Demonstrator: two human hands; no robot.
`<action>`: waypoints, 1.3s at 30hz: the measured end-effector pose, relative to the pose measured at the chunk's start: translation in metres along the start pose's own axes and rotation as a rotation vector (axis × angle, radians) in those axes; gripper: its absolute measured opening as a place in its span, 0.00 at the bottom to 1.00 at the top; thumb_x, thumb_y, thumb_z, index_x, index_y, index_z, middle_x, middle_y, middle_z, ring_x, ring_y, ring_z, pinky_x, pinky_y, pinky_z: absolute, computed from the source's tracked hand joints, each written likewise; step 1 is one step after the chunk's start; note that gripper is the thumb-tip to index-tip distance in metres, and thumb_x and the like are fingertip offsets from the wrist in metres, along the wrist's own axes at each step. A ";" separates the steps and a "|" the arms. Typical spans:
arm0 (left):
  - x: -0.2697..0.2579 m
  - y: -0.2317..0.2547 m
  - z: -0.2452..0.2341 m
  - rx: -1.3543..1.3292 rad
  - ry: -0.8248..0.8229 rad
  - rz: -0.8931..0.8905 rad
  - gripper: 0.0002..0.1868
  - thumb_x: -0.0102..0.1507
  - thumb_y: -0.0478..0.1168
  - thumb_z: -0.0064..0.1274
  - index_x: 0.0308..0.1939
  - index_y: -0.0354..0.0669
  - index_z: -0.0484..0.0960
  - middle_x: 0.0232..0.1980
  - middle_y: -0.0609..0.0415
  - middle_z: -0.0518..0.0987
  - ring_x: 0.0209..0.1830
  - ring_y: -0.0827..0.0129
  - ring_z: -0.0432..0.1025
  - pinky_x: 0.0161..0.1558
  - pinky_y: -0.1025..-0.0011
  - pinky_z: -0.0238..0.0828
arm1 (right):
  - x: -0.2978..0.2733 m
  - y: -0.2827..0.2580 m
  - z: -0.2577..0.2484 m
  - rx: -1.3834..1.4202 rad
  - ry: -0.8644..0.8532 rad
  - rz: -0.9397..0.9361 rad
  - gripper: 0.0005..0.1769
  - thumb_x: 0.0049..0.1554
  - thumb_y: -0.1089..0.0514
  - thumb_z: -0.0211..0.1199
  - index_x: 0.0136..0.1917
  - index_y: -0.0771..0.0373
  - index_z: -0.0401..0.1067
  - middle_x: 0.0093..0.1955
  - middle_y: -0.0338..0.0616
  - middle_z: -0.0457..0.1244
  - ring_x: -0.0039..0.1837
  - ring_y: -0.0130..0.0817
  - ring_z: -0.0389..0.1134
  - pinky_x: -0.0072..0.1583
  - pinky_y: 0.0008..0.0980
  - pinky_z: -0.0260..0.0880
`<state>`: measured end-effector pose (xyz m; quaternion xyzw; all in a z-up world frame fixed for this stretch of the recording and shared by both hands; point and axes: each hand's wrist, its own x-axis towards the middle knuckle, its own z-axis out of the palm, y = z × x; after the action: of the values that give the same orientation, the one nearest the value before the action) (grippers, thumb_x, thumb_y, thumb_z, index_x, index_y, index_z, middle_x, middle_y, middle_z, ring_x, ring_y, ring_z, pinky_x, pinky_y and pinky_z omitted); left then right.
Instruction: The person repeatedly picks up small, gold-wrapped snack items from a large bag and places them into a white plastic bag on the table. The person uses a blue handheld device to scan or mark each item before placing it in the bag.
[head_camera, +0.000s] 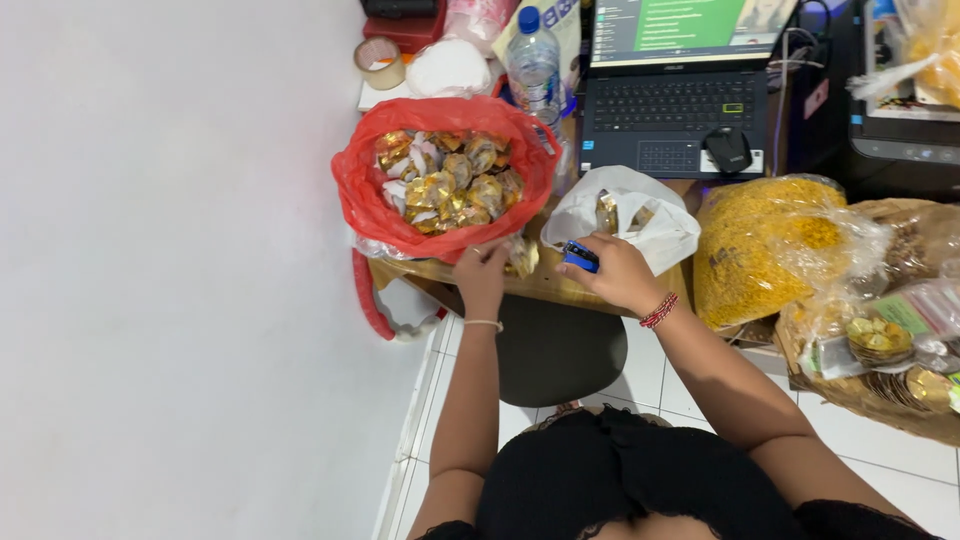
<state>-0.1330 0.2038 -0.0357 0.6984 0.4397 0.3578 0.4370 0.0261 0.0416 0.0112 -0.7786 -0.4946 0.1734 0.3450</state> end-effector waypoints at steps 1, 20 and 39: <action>0.008 -0.001 -0.005 0.000 0.012 -0.005 0.12 0.58 0.44 0.65 0.43 0.45 0.90 0.36 0.41 0.80 0.41 0.52 0.77 0.48 0.59 0.73 | 0.004 -0.003 0.004 -0.001 -0.009 -0.009 0.28 0.54 0.40 0.68 0.55 0.65 0.77 0.44 0.49 0.68 0.50 0.54 0.72 0.51 0.46 0.71; 0.163 -0.003 -0.064 -0.691 0.150 -0.303 0.24 0.63 0.27 0.49 0.61 0.13 0.67 0.60 0.12 0.64 0.46 0.27 0.75 0.45 0.51 0.85 | 0.047 -0.031 0.057 0.214 0.000 0.164 0.30 0.58 0.42 0.71 0.60 0.70 0.76 0.52 0.57 0.68 0.58 0.56 0.71 0.57 0.45 0.71; 0.051 -0.030 0.152 0.492 -0.220 0.603 0.13 0.63 0.51 0.53 0.27 0.52 0.80 0.28 0.60 0.77 0.35 0.65 0.76 0.40 0.64 0.75 | -0.022 0.079 -0.029 0.630 0.575 0.323 0.22 0.65 0.49 0.66 0.59 0.72 0.73 0.41 0.53 0.67 0.35 0.35 0.68 0.38 0.31 0.70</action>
<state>0.0103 0.2134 -0.1124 0.9139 0.2384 0.2771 0.1765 0.0855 -0.0101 -0.0257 -0.7193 -0.1739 0.1437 0.6570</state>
